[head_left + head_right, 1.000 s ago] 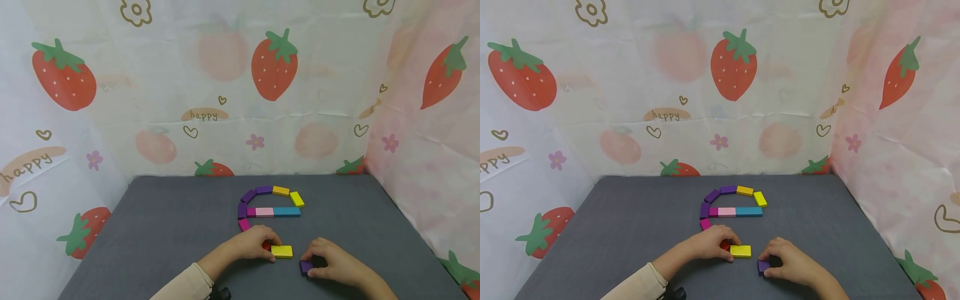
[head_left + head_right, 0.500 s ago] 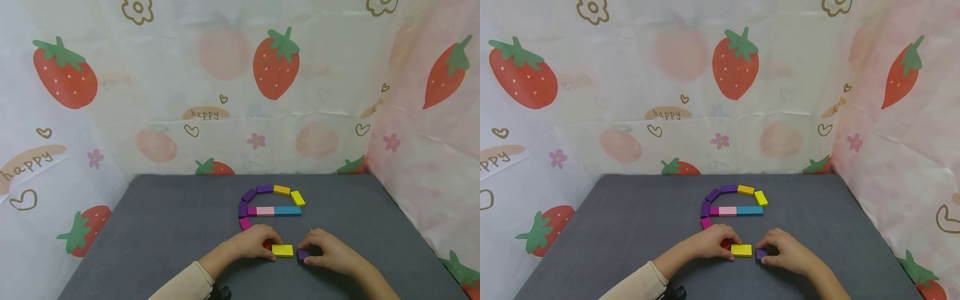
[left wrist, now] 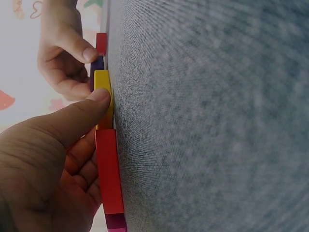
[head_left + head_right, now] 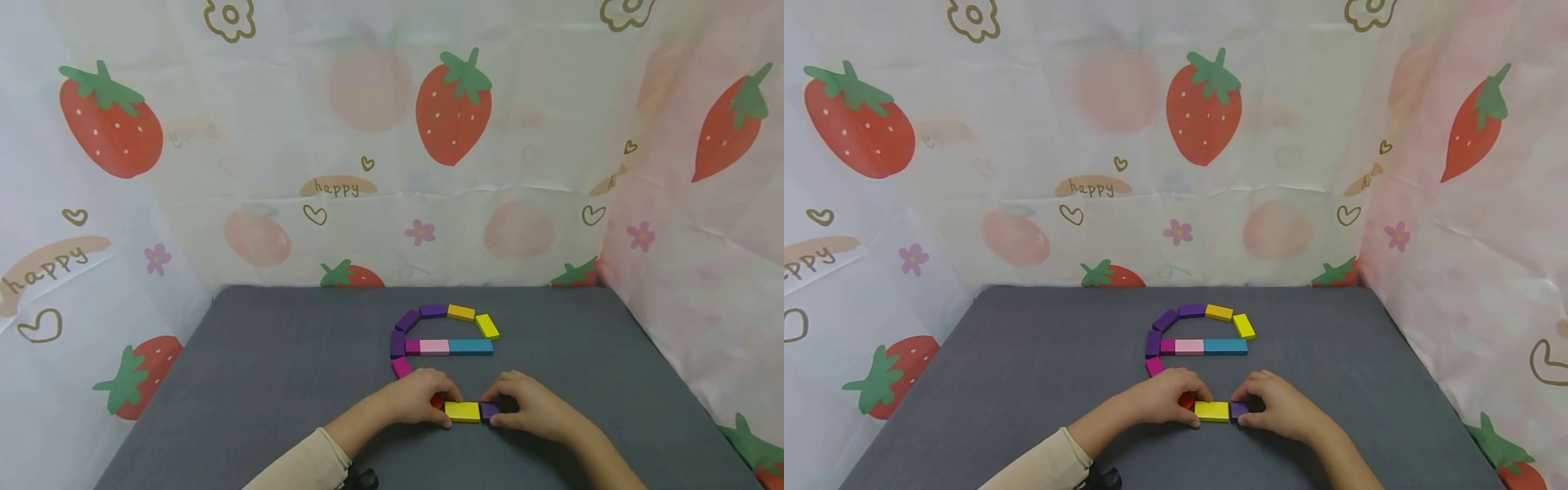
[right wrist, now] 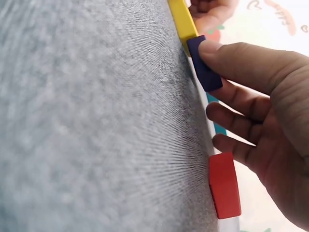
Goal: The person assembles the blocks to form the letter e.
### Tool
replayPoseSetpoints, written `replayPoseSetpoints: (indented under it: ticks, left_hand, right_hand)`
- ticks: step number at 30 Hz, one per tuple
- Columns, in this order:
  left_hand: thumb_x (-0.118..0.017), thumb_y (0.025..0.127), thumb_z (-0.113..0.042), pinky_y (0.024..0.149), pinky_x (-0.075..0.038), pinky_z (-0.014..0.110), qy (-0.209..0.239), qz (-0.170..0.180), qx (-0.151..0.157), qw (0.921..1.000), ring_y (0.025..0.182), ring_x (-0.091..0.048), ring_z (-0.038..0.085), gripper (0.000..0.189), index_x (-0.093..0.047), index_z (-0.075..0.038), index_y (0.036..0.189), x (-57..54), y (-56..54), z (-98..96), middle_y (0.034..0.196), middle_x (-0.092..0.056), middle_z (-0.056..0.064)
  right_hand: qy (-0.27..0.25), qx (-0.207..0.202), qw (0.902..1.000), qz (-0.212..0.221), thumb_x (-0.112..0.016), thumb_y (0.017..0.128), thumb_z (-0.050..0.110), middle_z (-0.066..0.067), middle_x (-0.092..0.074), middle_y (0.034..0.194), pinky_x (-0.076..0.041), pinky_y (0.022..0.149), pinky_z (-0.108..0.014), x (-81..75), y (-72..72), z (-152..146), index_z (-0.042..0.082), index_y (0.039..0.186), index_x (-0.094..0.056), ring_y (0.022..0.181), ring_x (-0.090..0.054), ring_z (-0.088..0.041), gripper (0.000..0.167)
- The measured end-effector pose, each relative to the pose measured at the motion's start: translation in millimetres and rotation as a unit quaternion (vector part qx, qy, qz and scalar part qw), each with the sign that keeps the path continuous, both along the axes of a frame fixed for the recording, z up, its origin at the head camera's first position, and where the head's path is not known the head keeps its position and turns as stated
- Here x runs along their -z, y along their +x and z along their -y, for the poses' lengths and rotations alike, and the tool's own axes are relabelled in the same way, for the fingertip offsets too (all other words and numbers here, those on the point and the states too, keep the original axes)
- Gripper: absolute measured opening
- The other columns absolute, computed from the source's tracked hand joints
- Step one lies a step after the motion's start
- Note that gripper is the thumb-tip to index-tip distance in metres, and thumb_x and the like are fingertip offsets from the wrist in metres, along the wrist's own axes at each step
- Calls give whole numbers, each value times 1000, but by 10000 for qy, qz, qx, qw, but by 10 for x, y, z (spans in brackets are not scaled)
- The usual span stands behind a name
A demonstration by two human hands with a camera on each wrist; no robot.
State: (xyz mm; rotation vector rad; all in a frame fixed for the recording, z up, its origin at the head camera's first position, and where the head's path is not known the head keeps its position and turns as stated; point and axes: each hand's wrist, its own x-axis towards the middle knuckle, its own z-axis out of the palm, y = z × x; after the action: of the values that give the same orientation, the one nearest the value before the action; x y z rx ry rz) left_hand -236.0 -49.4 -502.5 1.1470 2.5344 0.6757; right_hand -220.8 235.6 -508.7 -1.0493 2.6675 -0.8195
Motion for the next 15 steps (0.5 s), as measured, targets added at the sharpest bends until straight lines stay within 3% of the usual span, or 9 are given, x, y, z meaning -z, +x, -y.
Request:
replayPoseSetpoints:
  ticks: [15]
  left_hand:
    - [-81,89,-36,91,-47,20,29,7,-34,10000,96,-53,-1,34,-73,-25,121,18,-11,4,111,-67,-17]
  right_hand:
    - [93,95,9999,-51,-78,89,45,20,-63,106,-51,91,-34,8,3,33,33,111,-73,101,-55,-6,27]
